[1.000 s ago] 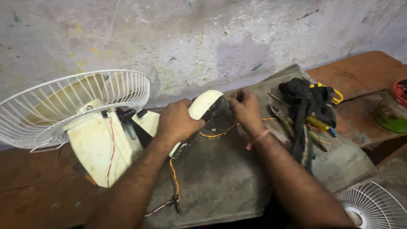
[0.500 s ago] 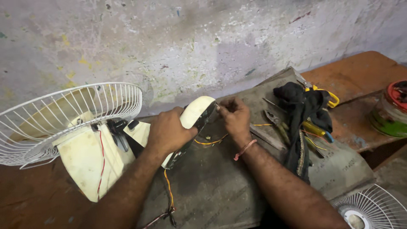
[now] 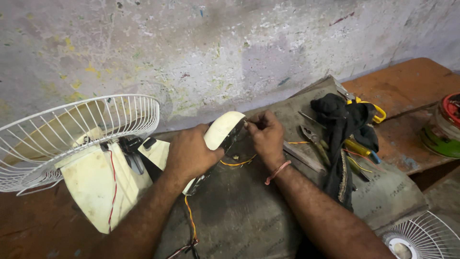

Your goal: The person disassembles the housing of a white oscillating fan using a screwdriver, detaching the rear plastic plate and internal wiring.

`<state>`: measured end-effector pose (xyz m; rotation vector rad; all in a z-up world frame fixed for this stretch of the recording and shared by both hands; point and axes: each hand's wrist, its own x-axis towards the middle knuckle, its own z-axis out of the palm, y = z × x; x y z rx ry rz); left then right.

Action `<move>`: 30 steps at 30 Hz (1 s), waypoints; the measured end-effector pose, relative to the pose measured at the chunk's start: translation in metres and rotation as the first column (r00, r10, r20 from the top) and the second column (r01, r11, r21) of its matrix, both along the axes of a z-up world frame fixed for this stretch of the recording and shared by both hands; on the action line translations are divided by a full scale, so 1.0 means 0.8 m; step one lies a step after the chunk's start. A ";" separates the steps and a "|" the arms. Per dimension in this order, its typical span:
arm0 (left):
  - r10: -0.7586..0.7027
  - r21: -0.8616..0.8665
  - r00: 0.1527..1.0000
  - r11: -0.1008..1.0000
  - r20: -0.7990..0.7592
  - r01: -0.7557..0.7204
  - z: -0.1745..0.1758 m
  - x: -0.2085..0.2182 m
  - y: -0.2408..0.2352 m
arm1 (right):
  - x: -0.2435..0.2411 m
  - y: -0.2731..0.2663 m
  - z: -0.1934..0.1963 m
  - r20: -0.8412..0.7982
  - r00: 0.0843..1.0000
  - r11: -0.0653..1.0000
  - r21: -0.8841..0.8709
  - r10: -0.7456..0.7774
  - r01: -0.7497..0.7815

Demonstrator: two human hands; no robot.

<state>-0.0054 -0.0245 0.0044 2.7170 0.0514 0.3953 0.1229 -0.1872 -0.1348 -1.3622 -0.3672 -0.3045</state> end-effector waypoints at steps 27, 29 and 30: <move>0.005 0.010 0.999 1.000 -0.036 -0.005 -0.001 -0.003 0.001 | -0.002 0.002 -0.002 0.122 0.989 0.939 -0.319 -0.089 0.124; 0.011 0.011 0.998 1.000 -0.054 -0.010 -0.001 -0.003 0.002 | 0.007 -0.001 -0.012 0.132 0.988 0.935 -0.335 -0.077 0.118; 0.013 0.011 0.998 1.000 -0.063 -0.013 -0.001 -0.003 0.002 | 0.013 -0.001 -0.019 0.138 0.988 0.932 -0.343 -0.070 0.114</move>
